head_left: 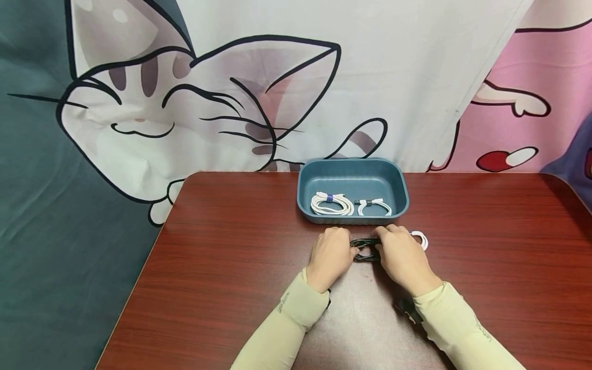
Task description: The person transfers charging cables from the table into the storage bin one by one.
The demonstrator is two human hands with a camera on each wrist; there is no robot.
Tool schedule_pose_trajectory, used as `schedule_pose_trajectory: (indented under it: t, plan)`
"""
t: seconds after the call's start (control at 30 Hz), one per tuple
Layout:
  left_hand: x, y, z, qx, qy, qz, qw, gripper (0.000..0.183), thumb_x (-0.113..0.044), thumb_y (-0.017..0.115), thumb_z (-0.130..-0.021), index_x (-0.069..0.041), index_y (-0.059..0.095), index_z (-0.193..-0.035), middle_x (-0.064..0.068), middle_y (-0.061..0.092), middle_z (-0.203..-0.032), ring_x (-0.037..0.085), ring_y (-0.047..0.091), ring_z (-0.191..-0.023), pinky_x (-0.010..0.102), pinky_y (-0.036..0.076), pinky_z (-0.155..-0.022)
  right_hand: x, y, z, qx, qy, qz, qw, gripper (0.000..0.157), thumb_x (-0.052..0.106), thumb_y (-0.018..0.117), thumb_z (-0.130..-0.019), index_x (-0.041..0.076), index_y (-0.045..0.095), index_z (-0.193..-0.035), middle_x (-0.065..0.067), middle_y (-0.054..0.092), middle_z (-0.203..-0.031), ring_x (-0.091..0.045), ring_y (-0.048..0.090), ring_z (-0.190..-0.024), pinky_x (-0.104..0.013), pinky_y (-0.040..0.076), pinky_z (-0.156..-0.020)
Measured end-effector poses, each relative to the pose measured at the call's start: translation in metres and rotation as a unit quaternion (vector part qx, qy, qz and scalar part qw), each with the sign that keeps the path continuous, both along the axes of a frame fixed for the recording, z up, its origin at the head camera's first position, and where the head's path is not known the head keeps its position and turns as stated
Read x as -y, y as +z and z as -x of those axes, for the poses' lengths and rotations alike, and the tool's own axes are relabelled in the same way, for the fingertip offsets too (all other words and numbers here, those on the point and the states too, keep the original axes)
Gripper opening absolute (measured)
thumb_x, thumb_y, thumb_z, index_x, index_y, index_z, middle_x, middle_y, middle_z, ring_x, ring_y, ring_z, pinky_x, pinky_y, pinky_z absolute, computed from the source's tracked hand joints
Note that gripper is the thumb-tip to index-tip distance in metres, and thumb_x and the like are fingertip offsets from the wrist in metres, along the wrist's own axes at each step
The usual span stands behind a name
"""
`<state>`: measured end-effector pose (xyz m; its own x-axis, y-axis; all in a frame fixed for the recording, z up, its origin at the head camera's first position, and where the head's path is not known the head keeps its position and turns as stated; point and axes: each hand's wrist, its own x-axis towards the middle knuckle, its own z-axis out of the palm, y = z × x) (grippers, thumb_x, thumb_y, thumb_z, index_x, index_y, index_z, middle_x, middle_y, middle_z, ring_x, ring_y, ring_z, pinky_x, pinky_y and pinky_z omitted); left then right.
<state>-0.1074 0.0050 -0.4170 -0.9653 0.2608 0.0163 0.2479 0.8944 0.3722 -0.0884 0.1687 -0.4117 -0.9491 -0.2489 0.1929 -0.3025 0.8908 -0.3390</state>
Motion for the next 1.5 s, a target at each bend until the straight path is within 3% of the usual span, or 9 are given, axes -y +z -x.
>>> schedule_pose_trajectory:
  t: [0.23,0.47,0.7,0.9,1.1,1.5]
  plan:
    - [0.0012,0.0005,-0.0006,-0.005,-0.002,-0.012,0.9999,0.027,-0.026,0.084,-0.079,-0.018,0.063,-0.064,-0.003,0.065,-0.067,0.023,0.069,-0.067,0.035,0.05,-0.054,-0.002,0.0009,0.0008,0.007,0.01,0.008,1.0,0.025,-0.007,0.074,-0.078,-0.001,0.071,-0.103,-0.016,0.069,-0.094,-0.04,0.064,-0.092,-0.053,0.052,-0.077]
    - [0.0021,0.0022,0.0,0.008,0.004,-0.032,0.9994,0.027,-0.026,0.085,-0.079,-0.018,0.063,-0.066,-0.006,0.063,-0.064,0.021,0.068,-0.062,0.034,0.048,-0.051,-0.0046,0.0014,0.0026,0.028,0.024,0.01,0.999,0.021,-0.005,0.073,-0.079,0.001,0.072,-0.099,-0.014,0.071,-0.088,-0.039,0.065,-0.087,-0.052,0.052,-0.073]
    - [0.0038,0.0022,0.0011,0.005,-0.015,-0.032,0.9994,0.044,-0.021,0.084,-0.078,-0.019,0.048,-0.052,-0.008,0.05,-0.052,0.017,0.061,-0.053,0.032,0.044,-0.05,-0.0068,0.0045,0.0026,0.053,0.033,0.013,0.998,0.02,-0.003,0.074,-0.081,0.003,0.073,-0.1,-0.011,0.072,-0.087,-0.039,0.066,-0.088,-0.053,0.052,-0.073]
    - [0.0046,0.0014,0.0014,-0.001,-0.02,-0.041,0.999,0.047,-0.018,0.085,-0.076,-0.02,0.044,-0.052,-0.01,0.042,-0.05,0.014,0.052,-0.05,0.031,0.043,-0.049,-0.0086,0.0057,0.0028,0.056,0.045,0.017,0.997,0.019,-0.003,0.073,-0.082,0.003,0.072,-0.1,-0.011,0.072,-0.088,-0.039,0.068,-0.09,-0.053,0.052,-0.076]
    - [0.0054,0.0013,0.0023,0.008,-0.016,-0.061,0.9979,0.037,-0.016,0.085,-0.076,-0.018,0.053,-0.058,-0.01,0.046,-0.054,0.012,0.051,-0.053,0.029,0.043,-0.052,-0.0094,0.0071,0.0033,0.062,0.045,0.035,0.996,0.018,-0.004,0.073,-0.084,0.004,0.072,-0.1,-0.009,0.072,-0.087,-0.033,0.07,-0.081,-0.05,0.053,-0.07]
    - [0.0074,0.003,0.0035,0.006,-0.018,-0.07,0.9974,0.025,-0.014,0.083,-0.077,-0.017,0.063,-0.062,-0.01,0.057,-0.059,0.01,0.058,-0.058,0.027,0.046,-0.054,-0.0079,0.007,0.0043,0.056,0.048,0.051,0.996,0.017,-0.005,0.073,-0.084,0.002,0.073,-0.099,-0.008,0.072,-0.087,-0.03,0.07,-0.079,-0.048,0.053,-0.07]
